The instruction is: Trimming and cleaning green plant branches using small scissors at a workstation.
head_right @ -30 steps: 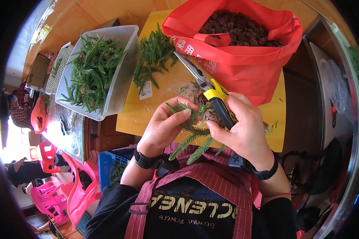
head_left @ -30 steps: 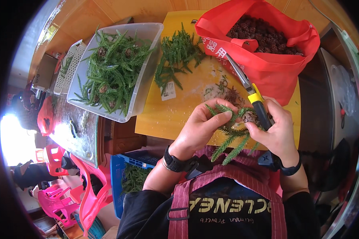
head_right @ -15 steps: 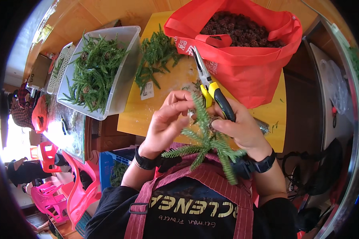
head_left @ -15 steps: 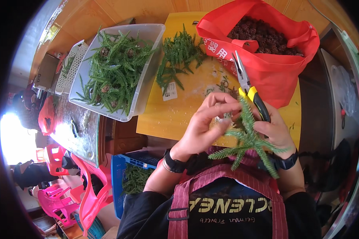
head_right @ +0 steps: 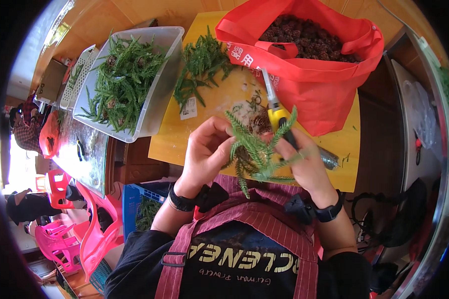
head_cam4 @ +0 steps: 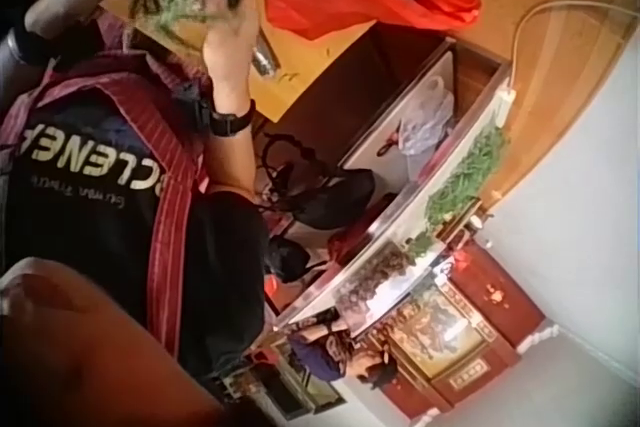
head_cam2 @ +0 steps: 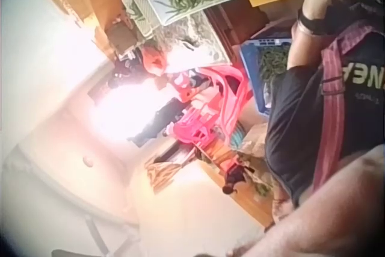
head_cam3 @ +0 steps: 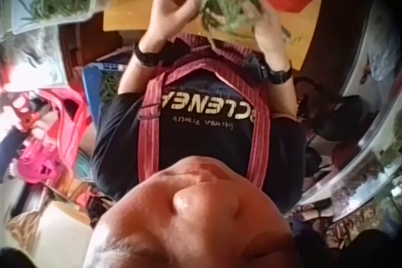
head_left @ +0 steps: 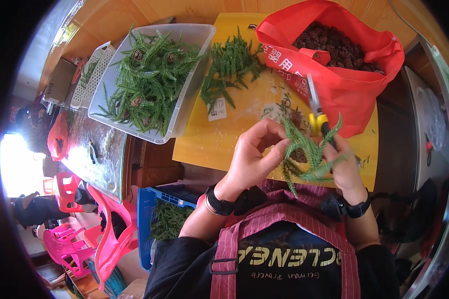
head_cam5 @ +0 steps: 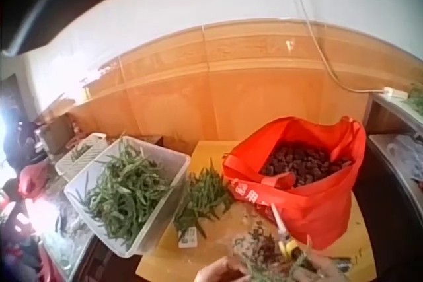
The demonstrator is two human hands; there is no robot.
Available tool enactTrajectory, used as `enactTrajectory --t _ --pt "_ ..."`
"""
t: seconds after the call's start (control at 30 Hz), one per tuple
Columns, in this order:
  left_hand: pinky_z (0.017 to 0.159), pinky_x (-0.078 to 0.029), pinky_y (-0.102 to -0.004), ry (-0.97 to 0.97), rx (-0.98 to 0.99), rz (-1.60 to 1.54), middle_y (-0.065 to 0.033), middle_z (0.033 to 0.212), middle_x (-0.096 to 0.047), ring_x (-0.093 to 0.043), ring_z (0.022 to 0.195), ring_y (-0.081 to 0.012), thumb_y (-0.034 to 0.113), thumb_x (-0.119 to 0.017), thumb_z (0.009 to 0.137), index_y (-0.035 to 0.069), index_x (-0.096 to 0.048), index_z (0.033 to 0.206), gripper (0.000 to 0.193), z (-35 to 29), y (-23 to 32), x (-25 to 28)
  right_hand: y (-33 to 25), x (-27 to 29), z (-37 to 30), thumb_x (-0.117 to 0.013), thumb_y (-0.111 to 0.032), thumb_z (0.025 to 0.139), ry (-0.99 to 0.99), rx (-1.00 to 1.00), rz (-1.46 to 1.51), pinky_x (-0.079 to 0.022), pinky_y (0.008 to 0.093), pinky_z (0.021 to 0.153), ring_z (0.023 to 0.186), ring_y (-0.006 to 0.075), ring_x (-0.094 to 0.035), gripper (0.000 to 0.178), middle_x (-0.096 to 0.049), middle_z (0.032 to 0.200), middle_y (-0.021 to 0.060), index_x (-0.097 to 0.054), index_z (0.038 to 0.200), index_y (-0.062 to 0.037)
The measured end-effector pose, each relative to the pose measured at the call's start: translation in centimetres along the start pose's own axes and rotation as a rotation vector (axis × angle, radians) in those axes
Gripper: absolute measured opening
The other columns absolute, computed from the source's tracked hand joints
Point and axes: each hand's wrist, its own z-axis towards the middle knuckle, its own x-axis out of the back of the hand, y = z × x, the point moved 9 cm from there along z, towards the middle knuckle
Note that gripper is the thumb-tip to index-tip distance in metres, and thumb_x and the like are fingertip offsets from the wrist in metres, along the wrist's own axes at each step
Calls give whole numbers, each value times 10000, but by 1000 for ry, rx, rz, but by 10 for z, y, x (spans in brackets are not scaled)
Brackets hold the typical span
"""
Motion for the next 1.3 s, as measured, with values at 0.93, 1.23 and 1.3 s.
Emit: enactTrajectory --t 0.93,1.23,1.3 --pt "748 -472 -207 -169 279 -178 -12 870 -602 -582 828 -65 16 -664 777 -10 -542 1004 259 -2 -24 -16 -35 1 11 -597 -45 762 95 163 -373 -390 185 630 698 24 -457 231 -566 888 11 -530 977 12" --pt "840 -456 -252 -149 237 -179 -55 979 -576 -566 913 -103 -44 -667 738 24 -459 1021 358 0 -25 -13 -35 -1 12 -611 -32 750 101 146 -332 -382 175 618 686 18 -453 237 -562 863 3 -536 971 7" --pt "850 -454 -261 -150 234 -159 -61 983 -578 -568 919 -110 -45 -670 735 28 -446 1020 370 0 -26 -13 -34 -1 12 -612 -30 749 92 137 -293 -380 172 613 682 17 -454 240 -559 845 -1 -536 973 7"
